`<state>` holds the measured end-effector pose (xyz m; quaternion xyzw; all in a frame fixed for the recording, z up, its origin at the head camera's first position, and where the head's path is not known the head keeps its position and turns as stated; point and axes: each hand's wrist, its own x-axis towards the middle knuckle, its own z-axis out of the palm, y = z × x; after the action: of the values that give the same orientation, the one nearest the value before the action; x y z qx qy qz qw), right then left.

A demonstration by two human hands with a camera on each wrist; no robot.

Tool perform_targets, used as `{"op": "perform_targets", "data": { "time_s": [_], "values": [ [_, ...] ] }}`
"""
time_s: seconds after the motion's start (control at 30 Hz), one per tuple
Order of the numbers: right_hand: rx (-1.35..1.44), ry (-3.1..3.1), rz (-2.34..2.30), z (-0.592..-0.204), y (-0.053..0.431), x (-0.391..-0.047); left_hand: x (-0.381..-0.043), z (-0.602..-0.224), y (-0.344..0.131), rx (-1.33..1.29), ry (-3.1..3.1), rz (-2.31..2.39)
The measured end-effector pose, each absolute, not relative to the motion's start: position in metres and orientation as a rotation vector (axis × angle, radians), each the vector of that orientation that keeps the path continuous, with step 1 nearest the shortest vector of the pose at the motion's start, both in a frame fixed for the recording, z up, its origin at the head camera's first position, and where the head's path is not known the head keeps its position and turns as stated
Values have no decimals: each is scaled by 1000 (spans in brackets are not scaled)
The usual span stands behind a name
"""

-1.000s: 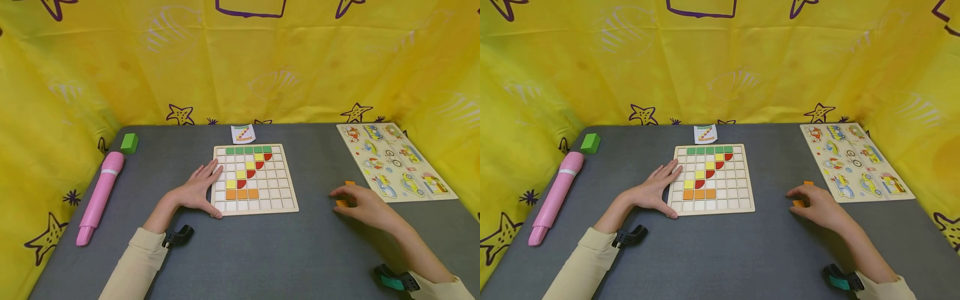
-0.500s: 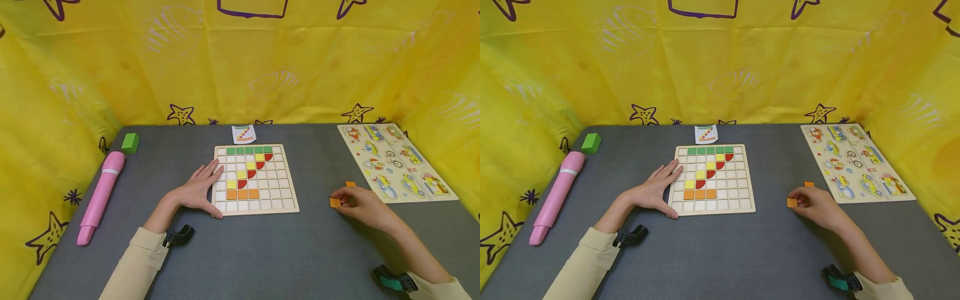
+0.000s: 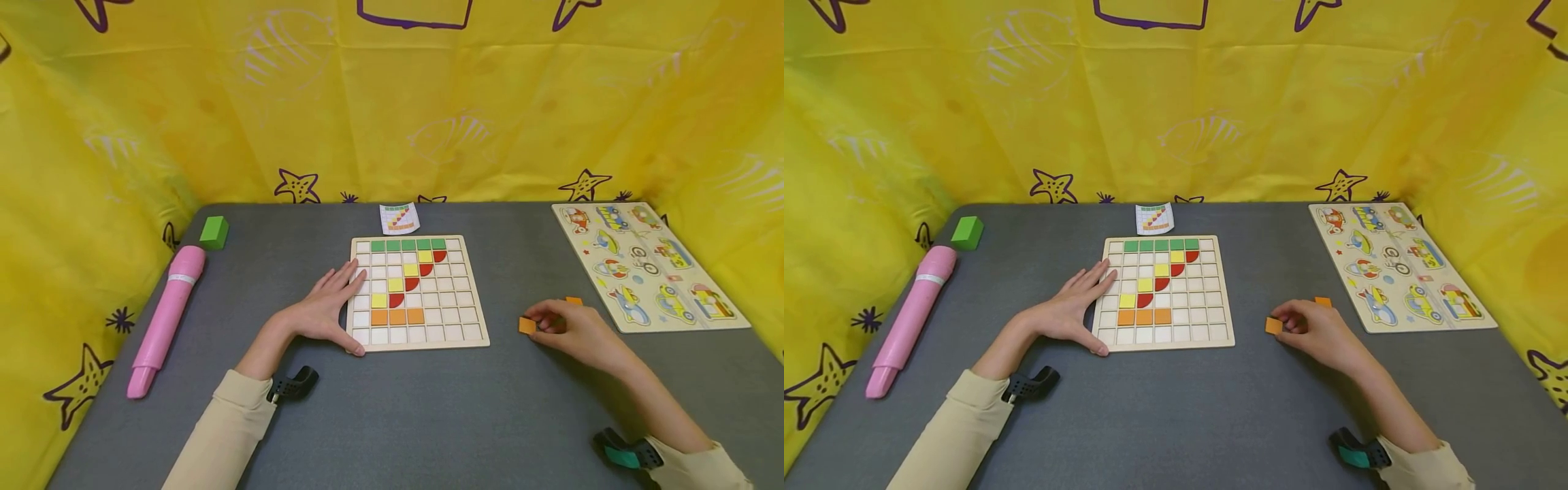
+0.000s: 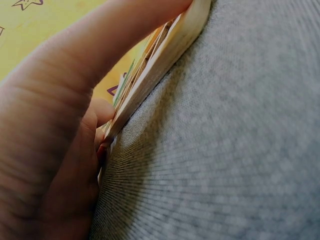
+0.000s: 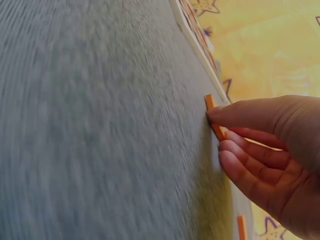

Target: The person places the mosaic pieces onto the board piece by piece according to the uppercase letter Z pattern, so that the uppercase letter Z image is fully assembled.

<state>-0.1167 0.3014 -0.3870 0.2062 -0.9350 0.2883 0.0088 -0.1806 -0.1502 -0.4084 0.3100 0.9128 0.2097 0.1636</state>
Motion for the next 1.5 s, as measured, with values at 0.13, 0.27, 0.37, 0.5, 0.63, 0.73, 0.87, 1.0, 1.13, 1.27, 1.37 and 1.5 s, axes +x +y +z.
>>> {"op": "perform_targets", "data": {
  "time_s": [0.13, 0.27, 0.37, 0.5, 0.63, 0.73, 0.87, 1.0, 1.13, 1.27, 1.37, 1.5],
  "values": [
    [620, -2937, 946, -389, 288, -123, -182, -409, -150, 885, 2606, 595],
    [619, -2937, 1026, -390, 271, -128, -182, -409, -150, 882, 2605, 594],
    [659, -2933, 1088, -390, 258, -131, -182, -409, -150, 881, 2603, 596],
    [708, -2938, 1157, -390, 237, -136, -181, -408, -151, 883, 2607, 597],
    [752, -2941, 1187, -388, 217, -141, -180, -408, -151, 882, 2614, 593],
    [799, -2937, 1175, -388, 204, -144, -180, -408, -151, 881, 2615, 595],
    [861, -2913, 1149, -388, 193, -147, -180, -409, -150, 886, 2615, 594],
    [897, -2895, 1142, -388, 187, -150, -180, -409, -150, 894, 2615, 593],
    [931, -2883, 1117, -389, 182, -152, -179, -408, -149, 897, 2617, 594],
    [965, -2867, 1071, -390, 179, -153, -178, -406, -148, 903, 2616, 604],
    [977, -2854, 1059, -391, 178, -153, -178, -406, -148, 903, 2615, 613],
    [976, -2840, 1071, -392, 178, -153, -179, -407, -149, 889, 2615, 598]
  ]
}}
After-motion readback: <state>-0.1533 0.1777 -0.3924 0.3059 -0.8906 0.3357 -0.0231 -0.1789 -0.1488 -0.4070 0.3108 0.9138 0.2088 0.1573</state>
